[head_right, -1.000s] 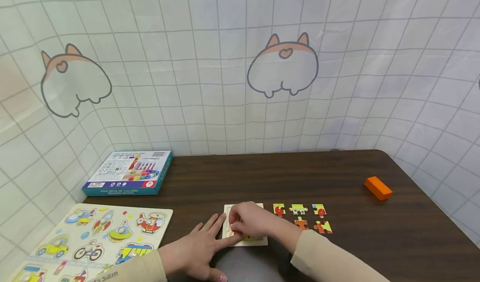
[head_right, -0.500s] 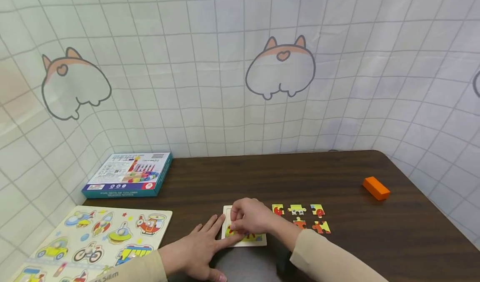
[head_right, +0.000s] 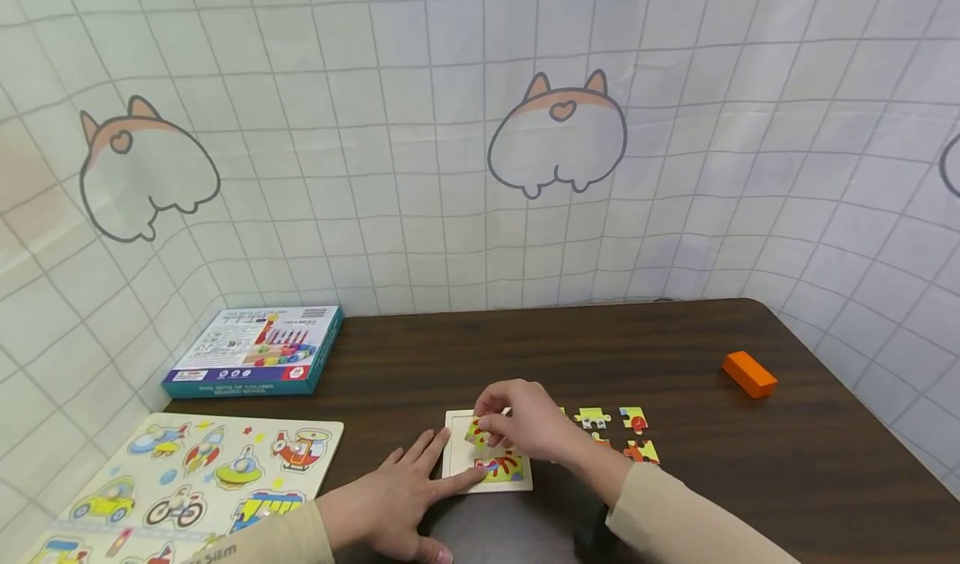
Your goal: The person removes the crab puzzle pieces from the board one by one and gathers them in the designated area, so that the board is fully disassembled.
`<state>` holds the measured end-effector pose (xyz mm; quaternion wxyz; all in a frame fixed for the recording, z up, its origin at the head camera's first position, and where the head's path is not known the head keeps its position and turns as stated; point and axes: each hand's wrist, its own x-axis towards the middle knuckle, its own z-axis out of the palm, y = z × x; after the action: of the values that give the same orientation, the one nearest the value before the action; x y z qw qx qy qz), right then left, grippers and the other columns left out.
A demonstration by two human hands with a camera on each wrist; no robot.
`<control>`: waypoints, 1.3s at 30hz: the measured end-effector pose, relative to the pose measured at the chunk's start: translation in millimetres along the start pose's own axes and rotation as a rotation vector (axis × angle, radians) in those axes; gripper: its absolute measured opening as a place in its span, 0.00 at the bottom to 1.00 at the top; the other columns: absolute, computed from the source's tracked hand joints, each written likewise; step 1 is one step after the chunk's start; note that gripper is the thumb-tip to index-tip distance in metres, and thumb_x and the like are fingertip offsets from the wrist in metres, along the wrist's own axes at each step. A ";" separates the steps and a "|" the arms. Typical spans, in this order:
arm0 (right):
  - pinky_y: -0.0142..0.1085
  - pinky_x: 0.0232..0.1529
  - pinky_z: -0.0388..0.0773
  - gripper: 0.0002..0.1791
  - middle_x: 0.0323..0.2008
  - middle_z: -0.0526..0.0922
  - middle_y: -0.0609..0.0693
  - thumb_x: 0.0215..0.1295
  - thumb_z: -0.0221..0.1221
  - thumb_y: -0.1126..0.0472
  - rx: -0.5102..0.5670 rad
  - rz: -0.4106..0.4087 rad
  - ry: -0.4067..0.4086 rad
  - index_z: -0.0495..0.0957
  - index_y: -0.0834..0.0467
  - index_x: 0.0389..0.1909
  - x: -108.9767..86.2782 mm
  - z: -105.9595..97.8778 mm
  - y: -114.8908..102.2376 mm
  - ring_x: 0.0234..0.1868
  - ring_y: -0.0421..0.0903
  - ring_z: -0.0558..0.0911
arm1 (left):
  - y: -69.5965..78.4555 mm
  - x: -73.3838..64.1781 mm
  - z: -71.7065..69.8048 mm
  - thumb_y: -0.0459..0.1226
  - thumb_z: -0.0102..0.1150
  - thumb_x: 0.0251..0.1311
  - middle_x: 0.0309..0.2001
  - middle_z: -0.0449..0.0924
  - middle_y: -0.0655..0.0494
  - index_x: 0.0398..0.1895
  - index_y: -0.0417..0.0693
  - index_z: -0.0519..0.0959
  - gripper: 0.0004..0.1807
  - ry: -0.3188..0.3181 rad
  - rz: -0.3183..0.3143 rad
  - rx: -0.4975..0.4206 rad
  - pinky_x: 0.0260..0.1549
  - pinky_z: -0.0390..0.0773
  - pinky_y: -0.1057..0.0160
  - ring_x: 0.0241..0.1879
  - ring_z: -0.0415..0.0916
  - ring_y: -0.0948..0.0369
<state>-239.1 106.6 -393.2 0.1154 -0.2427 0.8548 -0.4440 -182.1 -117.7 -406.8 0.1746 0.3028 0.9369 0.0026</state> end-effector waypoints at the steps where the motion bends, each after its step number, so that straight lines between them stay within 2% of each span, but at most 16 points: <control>1: 0.36 0.34 0.85 0.02 0.32 0.85 0.50 0.71 0.62 0.64 -0.023 -0.005 0.003 0.82 0.59 0.39 -2.7 -4.9 1.4 0.32 0.48 0.87 | -0.1 0.1 0.6 0.69 0.67 0.50 0.82 0.47 0.40 0.77 0.89 0.53 0.50 0.001 -0.002 -0.004 0.66 0.66 0.35 0.80 0.49 0.42; 4: 0.32 0.34 0.82 0.02 0.32 0.86 0.46 0.72 0.62 0.62 -0.119 -0.033 0.008 0.83 0.55 0.39 -14.4 -20.5 8.7 0.33 0.46 0.86 | -0.4 0.4 1.7 0.70 0.67 0.50 0.82 0.46 0.40 0.77 0.90 0.53 0.51 0.000 -0.006 -0.017 0.67 0.65 0.35 0.80 0.49 0.42; 7: 0.31 0.31 0.78 0.01 0.30 0.86 0.43 0.70 0.64 0.61 -0.179 -0.032 0.005 0.82 0.54 0.38 -30.3 -32.9 16.4 0.29 0.41 0.84 | -1.0 0.4 2.3 0.70 0.68 0.49 0.82 0.46 0.40 0.77 0.89 0.54 0.51 0.004 -0.005 -0.028 0.67 0.65 0.34 0.80 0.49 0.42; 10: 0.31 0.26 0.76 0.03 0.28 0.85 0.41 0.67 0.67 0.61 -0.207 -0.023 -0.010 0.81 0.54 0.36 -45.9 -41.3 24.6 0.25 0.37 0.80 | -1.4 0.1 1.3 0.69 0.68 0.48 0.82 0.45 0.40 0.77 0.89 0.55 0.51 0.003 -0.007 -0.039 0.68 0.64 0.34 0.80 0.48 0.42; 14: 0.30 0.27 0.74 0.05 0.27 0.85 0.39 0.65 0.68 0.60 -0.223 -0.019 -0.053 0.80 0.52 0.33 -64.0 -48.7 35.4 0.26 0.32 0.78 | -0.4 -0.2 -1.8 0.69 0.69 0.48 0.82 0.45 0.41 0.77 0.88 0.56 0.50 0.001 -0.008 -0.049 0.69 0.62 0.33 0.81 0.47 0.42; 21: 0.29 0.30 0.76 0.05 0.28 0.83 0.36 0.64 0.69 0.57 -0.212 -0.072 -0.130 0.82 0.53 0.34 -76.3 -46.0 49.0 0.28 0.28 0.76 | -0.7 -0.9 -1.3 0.68 0.69 0.49 0.82 0.44 0.40 0.77 0.88 0.56 0.50 0.000 0.001 -0.073 0.69 0.61 0.33 0.81 0.47 0.42; 28: 0.29 0.32 0.77 0.05 0.30 0.85 0.37 0.64 0.69 0.59 -0.260 -0.054 -0.099 0.84 0.54 0.37 -81.2 -43.2 49.4 0.29 0.28 0.78 | -0.5 -2.3 0.9 0.68 0.69 0.49 0.82 0.45 0.40 0.77 0.88 0.56 0.51 0.006 0.001 -0.076 0.68 0.62 0.33 0.80 0.47 0.41; 36: 0.28 0.28 0.73 0.16 0.24 0.77 0.35 0.59 0.73 0.55 -0.318 -0.051 -0.127 0.78 0.56 0.42 -98.1 -42.3 51.5 0.24 0.28 0.72 | -2.5 -0.3 0.7 0.68 0.70 0.48 0.82 0.45 0.40 0.76 0.88 0.56 0.50 -0.001 0.007 -0.100 0.68 0.62 0.31 0.80 0.47 0.40; 39: 0.28 0.28 0.73 0.17 0.24 0.76 0.35 0.59 0.74 0.55 -0.334 -0.038 -0.115 0.78 0.56 0.41 -99.1 -39.6 52.7 0.24 0.28 0.71 | -2.5 0.7 1.3 0.68 0.70 0.48 0.82 0.45 0.40 0.76 0.88 0.57 0.50 -0.003 0.010 -0.105 0.68 0.62 0.31 0.80 0.48 0.40</control>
<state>-187.1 211.4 -415.0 0.1137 -0.2997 0.9038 -0.2834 -183.6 -119.5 -408.5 0.1917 0.2979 0.9337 0.0522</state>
